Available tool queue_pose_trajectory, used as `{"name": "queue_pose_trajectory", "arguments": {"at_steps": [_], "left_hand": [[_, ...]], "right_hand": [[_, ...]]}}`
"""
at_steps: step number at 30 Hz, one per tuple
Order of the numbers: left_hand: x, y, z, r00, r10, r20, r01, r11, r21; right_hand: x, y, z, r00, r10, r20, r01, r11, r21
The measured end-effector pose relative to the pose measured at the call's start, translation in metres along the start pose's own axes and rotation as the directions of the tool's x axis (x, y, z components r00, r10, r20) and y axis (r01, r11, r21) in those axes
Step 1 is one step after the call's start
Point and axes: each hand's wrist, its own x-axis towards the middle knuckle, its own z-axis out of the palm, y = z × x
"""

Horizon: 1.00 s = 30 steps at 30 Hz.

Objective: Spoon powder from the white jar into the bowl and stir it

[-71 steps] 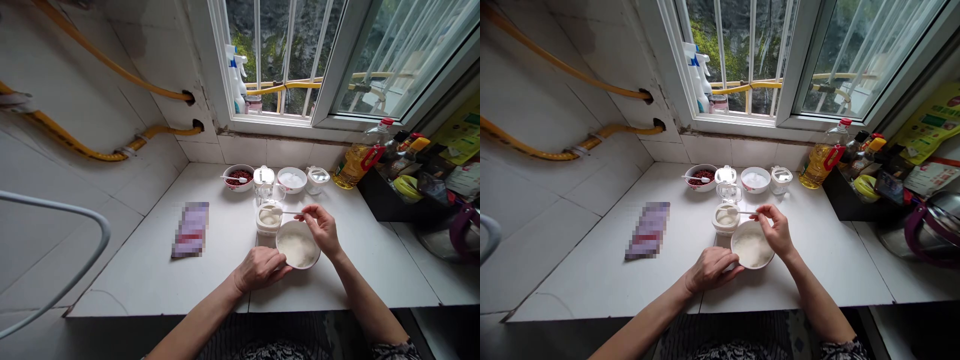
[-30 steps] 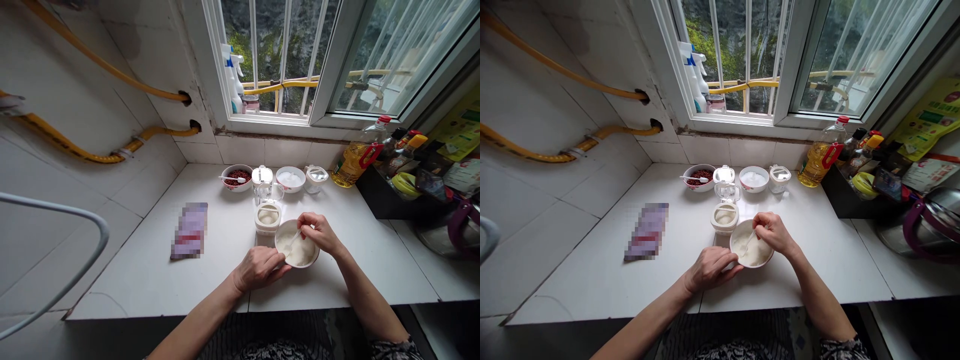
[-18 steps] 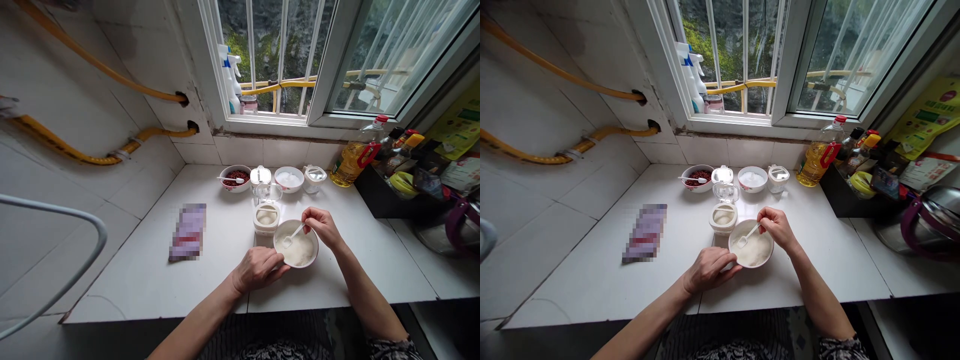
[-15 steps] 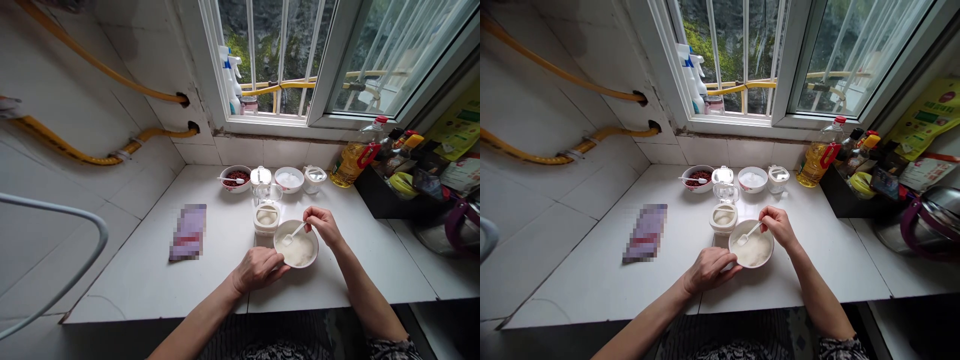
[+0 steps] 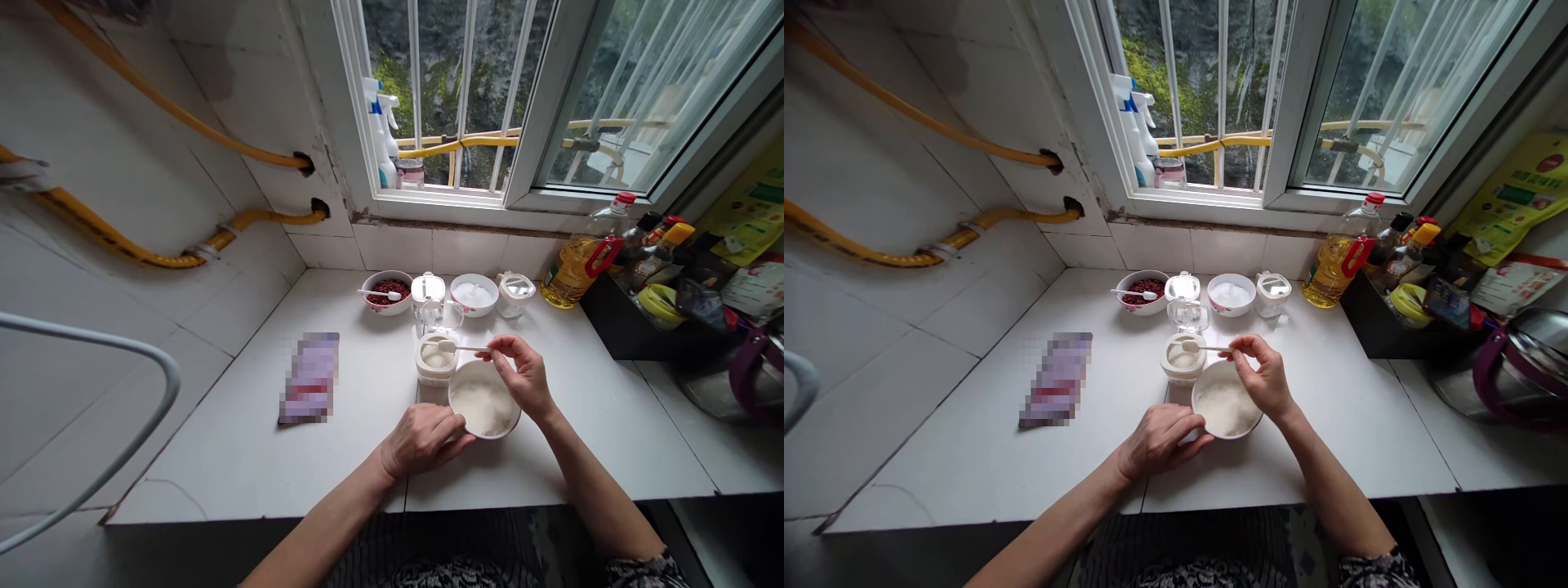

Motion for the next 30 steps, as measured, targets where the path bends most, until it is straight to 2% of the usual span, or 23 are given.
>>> {"name": "queue_pose_trajectory", "arguments": {"at_steps": [2, 4, 7, 9, 11, 13, 15, 17, 19, 23, 25, 27, 29, 30], "left_hand": [[0.0, 0.0, 0.0, 1.0, 0.004, -0.001, -0.004, 1.0, -0.002], [0.0, 0.0, 0.0, 1.0, 0.002, 0.002, -0.002, 1.0, 0.001], [0.0, 0.0, 0.0, 1.0, -0.001, 0.001, 0.001, 1.0, 0.004], [0.0, 0.0, 0.0, 1.0, 0.0, -0.003, 0.0, 1.0, 0.008], [0.0, 0.001, 0.0, 1.0, -0.006, -0.002, 0.006, 1.0, 0.013], [0.0, 0.001, 0.0, 1.0, -0.013, 0.002, 0.013, 1.0, 0.011], [0.0, 0.0, -0.001, 1.0, -0.01, 0.001, 0.01, 1.0, 0.004], [0.0, 0.0, -0.001, 1.0, -0.004, -0.001, 0.004, 1.0, -0.005], [0.0, 0.0, 0.0, 1.0, -0.003, -0.002, 0.003, 1.0, -0.009], [-0.001, 0.0, 0.0, 1.0, -0.012, 0.002, 0.012, 1.0, -0.001], [0.0, 0.001, -0.001, 1.0, -0.011, 0.005, 0.011, 1.0, 0.003], [0.0, 0.001, -0.001, 1.0, -0.008, 0.006, 0.008, 1.0, 0.01], [0.001, 0.001, -0.002, 1.0, -0.009, 0.009, 0.009, 1.0, 0.019], [0.001, 0.001, -0.002, 1.0, -0.009, 0.009, 0.009, 1.0, 0.022]], "right_hand": [[-0.001, 0.003, 0.002, 0.978, -0.2, 0.064, 0.209, 0.96, -0.186], [0.0, 0.004, 0.002, 0.923, -0.353, 0.155, 0.385, 0.868, -0.313], [0.001, 0.004, -0.001, 0.879, -0.433, 0.198, 0.476, 0.802, -0.36], [0.001, 0.002, -0.002, 0.882, -0.443, 0.16, 0.47, 0.813, -0.343], [0.0, -0.001, -0.003, 0.908, -0.407, 0.094, 0.416, 0.856, -0.307], [-0.002, -0.003, -0.003, 0.959, -0.283, 0.022, 0.28, 0.933, -0.227], [-0.002, -0.004, -0.004, 0.995, -0.094, -0.033, 0.09, 0.992, -0.09], [-0.002, -0.004, -0.007, 0.996, 0.068, -0.056, -0.066, 0.997, 0.047], [-0.001, -0.003, -0.011, 0.988, 0.136, -0.071, -0.129, 0.986, 0.104], [0.001, -0.002, -0.019, 0.997, 0.08, -0.02, -0.081, 0.996, -0.044], [0.001, -0.003, -0.019, 0.996, 0.01, 0.084, 0.003, 0.988, -0.154], [0.0, -0.005, -0.015, 0.976, -0.038, 0.215, 0.084, 0.974, -0.209], [-0.001, -0.006, -0.011, 0.952, -0.04, 0.304, 0.11, 0.97, -0.218], [-0.001, -0.007, -0.01, 0.949, -0.028, 0.313, 0.101, 0.971, -0.218]]}}
